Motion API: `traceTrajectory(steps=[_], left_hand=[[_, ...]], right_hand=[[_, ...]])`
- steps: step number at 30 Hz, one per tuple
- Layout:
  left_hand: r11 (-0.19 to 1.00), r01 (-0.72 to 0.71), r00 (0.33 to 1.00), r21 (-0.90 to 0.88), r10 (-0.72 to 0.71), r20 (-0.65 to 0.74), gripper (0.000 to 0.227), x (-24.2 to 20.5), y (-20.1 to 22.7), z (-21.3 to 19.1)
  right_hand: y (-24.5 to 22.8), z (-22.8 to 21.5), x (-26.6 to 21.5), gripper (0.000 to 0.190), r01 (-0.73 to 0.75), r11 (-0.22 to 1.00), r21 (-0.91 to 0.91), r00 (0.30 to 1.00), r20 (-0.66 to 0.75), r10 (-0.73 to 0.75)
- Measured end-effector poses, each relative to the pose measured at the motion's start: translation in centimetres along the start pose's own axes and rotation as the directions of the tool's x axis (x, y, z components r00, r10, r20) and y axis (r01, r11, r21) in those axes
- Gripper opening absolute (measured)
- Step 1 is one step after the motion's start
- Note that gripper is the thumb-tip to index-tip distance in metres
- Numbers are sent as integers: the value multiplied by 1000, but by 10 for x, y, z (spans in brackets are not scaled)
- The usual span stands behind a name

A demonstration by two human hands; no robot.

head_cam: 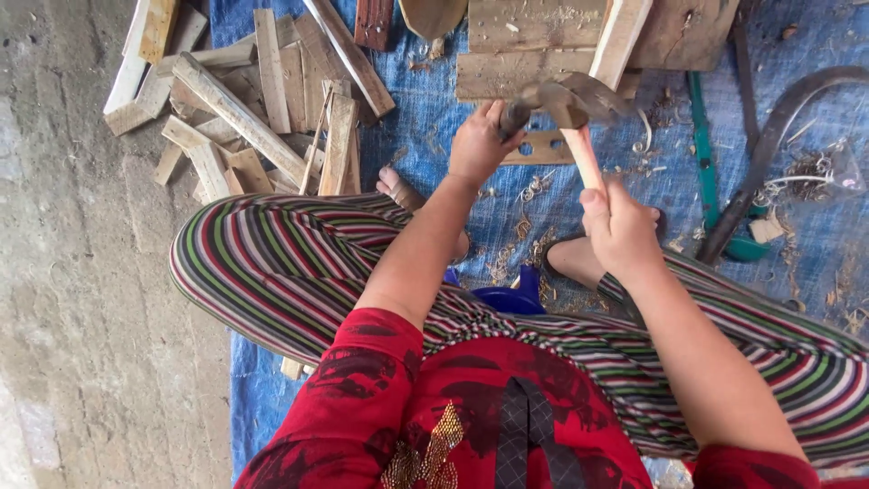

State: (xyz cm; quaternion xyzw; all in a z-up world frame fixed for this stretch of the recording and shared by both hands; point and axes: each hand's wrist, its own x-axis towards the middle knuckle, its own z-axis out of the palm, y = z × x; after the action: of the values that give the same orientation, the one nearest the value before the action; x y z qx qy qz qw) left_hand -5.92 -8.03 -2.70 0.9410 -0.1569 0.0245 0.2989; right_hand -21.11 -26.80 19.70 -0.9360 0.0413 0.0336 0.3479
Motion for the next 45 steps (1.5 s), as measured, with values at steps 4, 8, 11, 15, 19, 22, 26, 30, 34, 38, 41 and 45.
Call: traceTrajectory(steps=[4,8,11,15,19,22,26,30,34,38,41,45], left_hand=[[1000,22,1000,-18,-22,12,57,2,4,-5],[1000,27,1000,15,-27,-1,58,4,-1,2],[999,32,999,15,-32,15,58,4,3,-4],[997,50,999,-57,-49,24,52,9,6,-15],[994,86,996,-68,-84,30,51,5,3,-13],[990,110,993,-89,-104,60,48,9,0,-10],[984,142,990,-103,-139,37,47,9,5,-11],[938,252,968,-237,-243,66,46,8,15,-48],[804,490,872,-336,-461,166,31,20,-5,-70],[501,671,692,-547,-687,222,39,10,-60,-63],[-42,661,412,-749,-814,410,37,4,-74,-69],[-66,580,435,-812,-818,377,38,9,-54,-73]], right_hand=[[-9,-21,2,31,95,980,176,989,-129,-73],[7,-11,-2,37,155,975,160,965,-234,-115],[29,16,-1,32,234,970,-63,945,-218,-243],[18,20,1,35,94,995,44,986,-145,-87],[26,5,-2,42,-66,997,33,996,-63,68],[79,42,5,55,-234,923,-304,928,212,305],[62,75,23,53,-274,918,-287,866,341,366],[68,107,34,54,-305,890,-340,808,401,431],[47,101,43,51,-382,841,-383,739,421,527],[47,105,44,51,-398,809,-432,704,422,571],[53,109,41,49,-358,843,-402,765,391,512],[50,106,41,49,-386,845,-371,753,402,521]])
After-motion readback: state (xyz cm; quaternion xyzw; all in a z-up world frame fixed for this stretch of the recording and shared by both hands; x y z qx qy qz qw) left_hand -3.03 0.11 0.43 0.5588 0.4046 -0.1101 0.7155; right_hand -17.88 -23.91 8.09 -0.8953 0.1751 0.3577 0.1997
